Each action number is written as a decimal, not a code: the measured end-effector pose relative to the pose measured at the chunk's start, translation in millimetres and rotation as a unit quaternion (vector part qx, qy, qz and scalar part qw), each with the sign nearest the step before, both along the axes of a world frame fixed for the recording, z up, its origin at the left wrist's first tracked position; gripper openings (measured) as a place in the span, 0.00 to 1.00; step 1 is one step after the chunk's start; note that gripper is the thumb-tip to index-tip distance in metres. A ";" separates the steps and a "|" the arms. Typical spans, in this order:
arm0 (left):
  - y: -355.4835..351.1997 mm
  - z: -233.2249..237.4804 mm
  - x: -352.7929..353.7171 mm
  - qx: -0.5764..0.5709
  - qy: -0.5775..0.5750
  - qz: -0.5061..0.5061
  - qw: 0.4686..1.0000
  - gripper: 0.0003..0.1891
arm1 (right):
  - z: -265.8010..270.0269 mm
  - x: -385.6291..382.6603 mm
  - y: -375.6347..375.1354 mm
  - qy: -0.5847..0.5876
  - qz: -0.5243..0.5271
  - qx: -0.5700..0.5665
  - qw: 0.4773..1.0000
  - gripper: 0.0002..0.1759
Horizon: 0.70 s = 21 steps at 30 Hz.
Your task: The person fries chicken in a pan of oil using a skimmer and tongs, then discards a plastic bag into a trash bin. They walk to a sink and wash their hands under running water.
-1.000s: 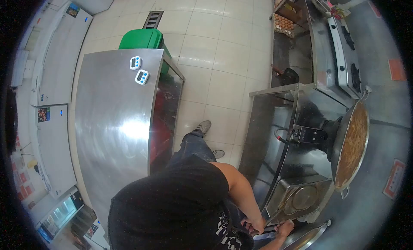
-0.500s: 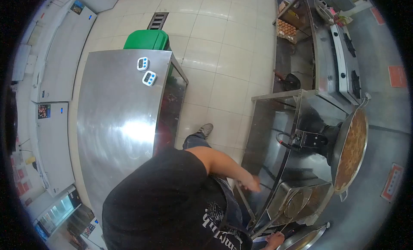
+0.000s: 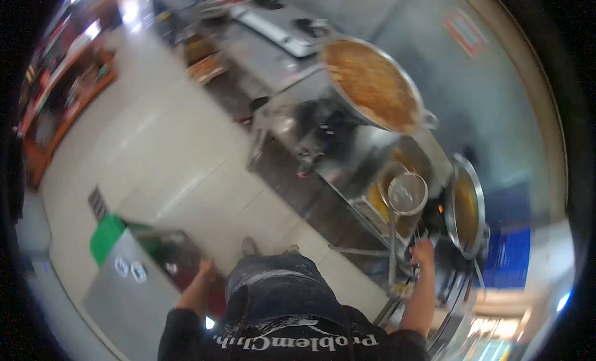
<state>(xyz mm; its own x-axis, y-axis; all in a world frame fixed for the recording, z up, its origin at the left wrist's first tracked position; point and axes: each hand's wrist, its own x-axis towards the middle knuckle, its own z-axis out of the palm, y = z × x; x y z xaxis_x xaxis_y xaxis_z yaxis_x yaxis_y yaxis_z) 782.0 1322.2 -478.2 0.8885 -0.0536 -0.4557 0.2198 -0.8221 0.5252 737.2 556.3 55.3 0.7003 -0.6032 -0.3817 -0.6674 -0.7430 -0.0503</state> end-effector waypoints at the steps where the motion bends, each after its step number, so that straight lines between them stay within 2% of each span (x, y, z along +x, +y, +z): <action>1: 5.4 65.4 -1.0 -0.105 0.261 0.294 0.914 0.18 | -11.9 -3.8 1.0 -0.118 -0.128 0.070 0.982 0.08; 2: 20.3 81.0 -9.7 -0.259 0.270 0.373 0.849 0.17 | -28.8 -5.9 1.0 -0.231 -0.241 0.138 0.933 0.08; 3: 33.7 82.3 -17.2 -0.110 0.354 0.205 0.906 0.17 | -24.4 -2.4 10.4 -0.241 -0.260 0.140 0.924 0.08; 5: 27.3 115.5 -26.6 -0.221 0.376 0.459 0.774 0.16 | 0.1 6.0 39.0 -0.247 -0.336 0.201 0.886 0.06; 7: 30.3 120.0 -25.7 -0.208 0.412 0.456 0.761 0.15 | 3.9 -3.2 40.3 -0.275 -0.348 0.229 0.867 0.06; 9: 27.1 124.0 -8.5 -0.216 0.405 0.440 0.772 0.16 | 13.4 -7.3 45.9 -0.301 -0.352 0.256 0.848 0.06; 11: 17.8 128.7 8.1 -0.247 0.397 0.424 0.776 0.17 | 43.9 -5.0 64.5 -0.390 -0.346 0.319 0.791 0.05; 13: 11.6 132.5 32.2 -0.282 0.386 0.410 0.777 0.17 | 80.7 7.8 79.6 -0.401 -0.355 0.308 0.786 0.06; 14: 10.5 125.3 44.0 -0.279 0.383 0.408 0.781 0.17 | 92.8 13.8 79.0 -0.407 -0.333 0.287 0.800 0.06; 15: 7.7 116.8 55.5 -0.289 0.308 0.291 0.859 0.18 | 102.7 21.0 77.5 -0.412 -0.312 0.265 0.814 0.07; 16: 5.6 116.0 68.3 -0.290 0.226 0.166 0.915 0.18 | 111.5 31.7 74.3 -0.427 -0.278 0.259 0.821 0.07; 17: 4.0 113.7 85.3 -0.286 0.224 0.163 0.917 0.18 | 120.0 45.9 69.8 -0.441 -0.244 0.253 0.826 0.07; 18: -1.0 117.1 108.5 -0.335 0.290 0.266 0.856 0.19 | 130.4 63.2 64.5 -0.428 -0.217 0.216 0.850 0.09; 19: -4.5 121.0 128.7 -0.378 0.349 0.362 0.777 0.20 | 142.6 89.6 68.7 -0.445 -0.220 0.184 0.849 0.11; 20: -7.2 122.0 145.4 -0.376 0.346 0.359 0.781 0.20 | 144.0 109.2 52.4 -0.433 -0.195 0.168 0.864 0.12; 21: -8.8 120.1 163.8 -0.355 0.318 0.328 0.815 0.22 | 154.5 138.9 50.8 -0.416 -0.178 0.099 0.886 0.12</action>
